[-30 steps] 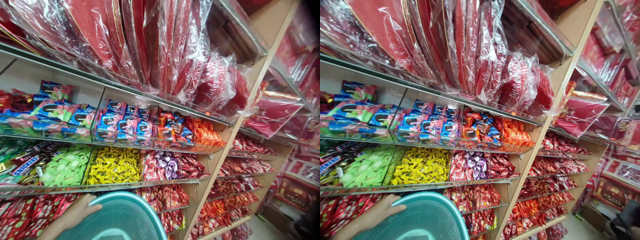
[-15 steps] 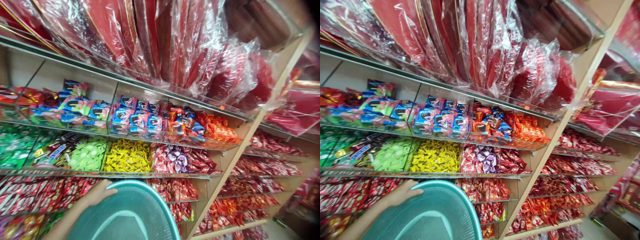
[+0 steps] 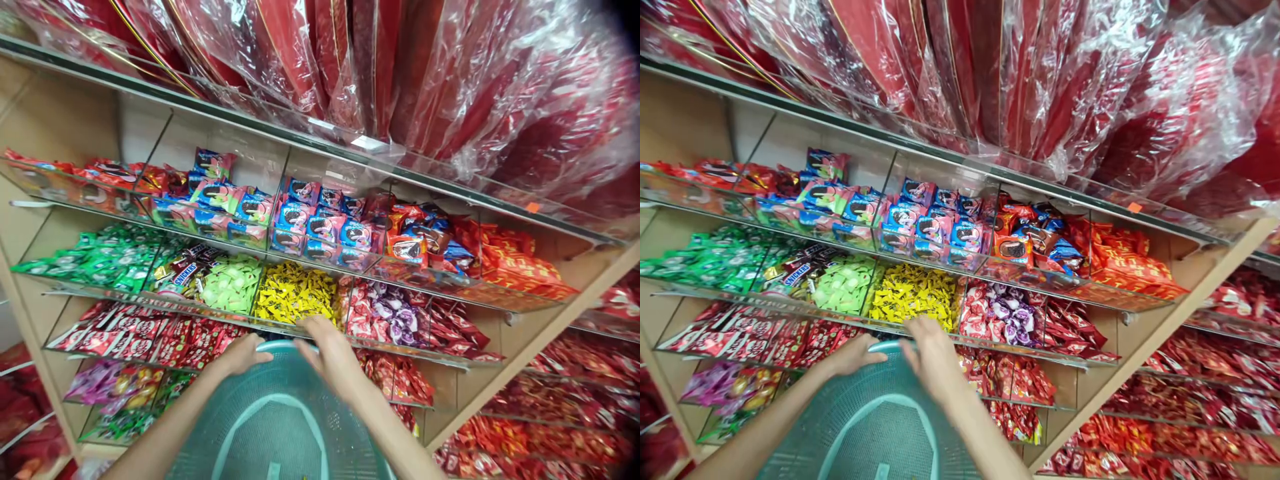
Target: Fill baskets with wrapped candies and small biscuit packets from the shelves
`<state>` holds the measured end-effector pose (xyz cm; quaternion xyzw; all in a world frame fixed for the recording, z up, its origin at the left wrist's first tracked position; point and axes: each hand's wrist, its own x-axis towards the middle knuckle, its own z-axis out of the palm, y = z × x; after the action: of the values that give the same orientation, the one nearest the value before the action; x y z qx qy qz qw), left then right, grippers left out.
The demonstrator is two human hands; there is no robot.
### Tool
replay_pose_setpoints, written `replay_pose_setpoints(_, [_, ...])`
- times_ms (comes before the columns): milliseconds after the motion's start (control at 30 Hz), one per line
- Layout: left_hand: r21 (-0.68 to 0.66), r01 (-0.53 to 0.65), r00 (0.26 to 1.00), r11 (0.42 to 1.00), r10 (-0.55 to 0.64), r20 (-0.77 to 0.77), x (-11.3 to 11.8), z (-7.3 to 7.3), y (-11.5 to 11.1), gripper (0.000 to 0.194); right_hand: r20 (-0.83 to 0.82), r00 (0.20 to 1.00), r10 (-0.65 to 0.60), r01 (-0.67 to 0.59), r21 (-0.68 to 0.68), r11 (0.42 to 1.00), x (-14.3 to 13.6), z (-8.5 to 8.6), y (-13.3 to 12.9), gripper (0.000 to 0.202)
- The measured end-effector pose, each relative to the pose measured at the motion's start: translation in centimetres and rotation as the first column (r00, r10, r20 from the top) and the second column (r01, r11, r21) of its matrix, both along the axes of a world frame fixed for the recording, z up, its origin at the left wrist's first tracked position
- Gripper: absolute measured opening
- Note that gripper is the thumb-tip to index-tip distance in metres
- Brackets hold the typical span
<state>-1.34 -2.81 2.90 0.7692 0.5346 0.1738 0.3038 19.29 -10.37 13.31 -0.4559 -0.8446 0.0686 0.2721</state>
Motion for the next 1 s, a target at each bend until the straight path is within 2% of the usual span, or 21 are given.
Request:
replay_pose_setpoints(33, [0.011,0.0,1.0,1.0,0.0,0.0,-0.1,0.0,0.0,0.044,0.005,0.999,-0.047,0.046,0.043,0.998,-0.1,0.8,2.2,0.032])
replay_pose_setpoints(100, [0.036,0.009,1.0,0.999,-0.009,0.001,-0.2,-0.2,0.0,0.045,0.024,0.988,-0.152,0.15,0.077,0.986,-0.5,1.3,6.2,0.036])
replay_pose_setpoints(200, [0.041,0.007,1.0,0.999,-0.007,0.006,-0.4,-0.7,0.2,0.046,0.074,0.96,-0.271,0.269,0.029,0.963,-1.3,-0.2,10.5,0.053])
replay_pose_setpoints(267, [0.044,-0.004,1.0,0.999,0.003,0.007,-0.5,-1.0,0.4,0.047,0.083,0.958,-0.275,0.277,-0.013,0.961,-1.7,-1.6,12.1,0.058])
replay_pose_setpoints(400, [0.031,0.002,1.0,1.0,-0.002,0.016,-0.7,-1.5,0.7,0.048,0.026,0.983,-0.181,0.182,-0.02,0.983,-1.7,-3.3,13.2,0.046])
replay_pose_setpoints(567, [0.019,0.012,0.999,1.0,-0.013,0.044,-0.8,-1.6,0.9,0.05,-0.096,0.987,-0.125,0.13,0.049,0.99,-1.3,-3.7,13.9,0.04])
replay_pose_setpoints(733, [0.011,0.021,0.998,1.0,-0.022,0.05,-0.8,-1.6,0.9,0.051,-0.185,0.972,-0.146,0.165,0.087,0.983,-1.0,-3.8,14.2,0.032])
replay_pose_setpoints(1000, [0.01,-0.006,1.0,1.0,0.005,0.027,-0.7,-1.0,0.8,0.049,-0.321,0.933,-0.164,0.213,0.122,0.97,-0.9,-3.1,13.7,0.031])
